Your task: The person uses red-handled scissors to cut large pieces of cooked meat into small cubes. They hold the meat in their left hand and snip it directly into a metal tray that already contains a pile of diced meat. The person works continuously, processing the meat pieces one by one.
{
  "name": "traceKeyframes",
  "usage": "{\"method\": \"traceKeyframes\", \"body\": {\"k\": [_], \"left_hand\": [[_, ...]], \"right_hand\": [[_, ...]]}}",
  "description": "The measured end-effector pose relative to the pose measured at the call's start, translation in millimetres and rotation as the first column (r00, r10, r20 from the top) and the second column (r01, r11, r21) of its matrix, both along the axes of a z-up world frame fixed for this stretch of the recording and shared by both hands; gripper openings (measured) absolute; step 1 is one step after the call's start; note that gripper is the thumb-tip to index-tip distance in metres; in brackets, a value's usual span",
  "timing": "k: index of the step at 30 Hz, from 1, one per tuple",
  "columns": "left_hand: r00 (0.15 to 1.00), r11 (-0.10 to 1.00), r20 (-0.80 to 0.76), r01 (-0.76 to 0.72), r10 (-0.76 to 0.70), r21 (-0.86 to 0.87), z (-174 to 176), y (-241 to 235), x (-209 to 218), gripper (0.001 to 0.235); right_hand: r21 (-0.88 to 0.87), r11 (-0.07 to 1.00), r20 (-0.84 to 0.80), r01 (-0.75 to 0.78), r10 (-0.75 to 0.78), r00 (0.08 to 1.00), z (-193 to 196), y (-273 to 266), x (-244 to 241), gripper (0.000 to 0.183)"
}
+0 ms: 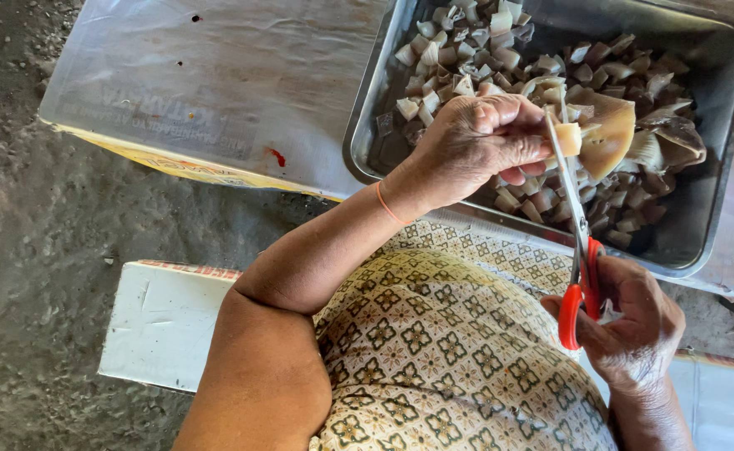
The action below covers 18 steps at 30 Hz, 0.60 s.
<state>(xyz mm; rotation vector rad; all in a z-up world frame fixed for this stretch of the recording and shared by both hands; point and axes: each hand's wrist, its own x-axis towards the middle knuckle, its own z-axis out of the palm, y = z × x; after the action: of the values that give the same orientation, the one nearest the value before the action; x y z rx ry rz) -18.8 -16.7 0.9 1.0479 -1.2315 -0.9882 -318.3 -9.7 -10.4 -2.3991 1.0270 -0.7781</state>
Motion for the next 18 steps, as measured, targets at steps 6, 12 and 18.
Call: {"method": "traceKeyframes", "body": {"k": [6,12,18], "left_hand": [[1.0,0.982,-0.011,-0.026,0.024,-0.185,1,-7,2,0.023],[0.997,0.998,-0.063,-0.045,0.042,-0.054,-3,-6,9,0.03],[0.993,0.998,-0.113,0.009,-0.016,-0.056,-4,-3,14,0.02]], "right_hand": [[0.056,0.997,0.154,-0.048,0.038,0.987,-9,0,-11,0.058],[0.171,0.985,0.168,-0.013,-0.016,0.986,-13,-1,-18,0.051],[0.123,0.992,0.102,-0.016,0.003,0.995,0,-6,-9,0.073]]}}
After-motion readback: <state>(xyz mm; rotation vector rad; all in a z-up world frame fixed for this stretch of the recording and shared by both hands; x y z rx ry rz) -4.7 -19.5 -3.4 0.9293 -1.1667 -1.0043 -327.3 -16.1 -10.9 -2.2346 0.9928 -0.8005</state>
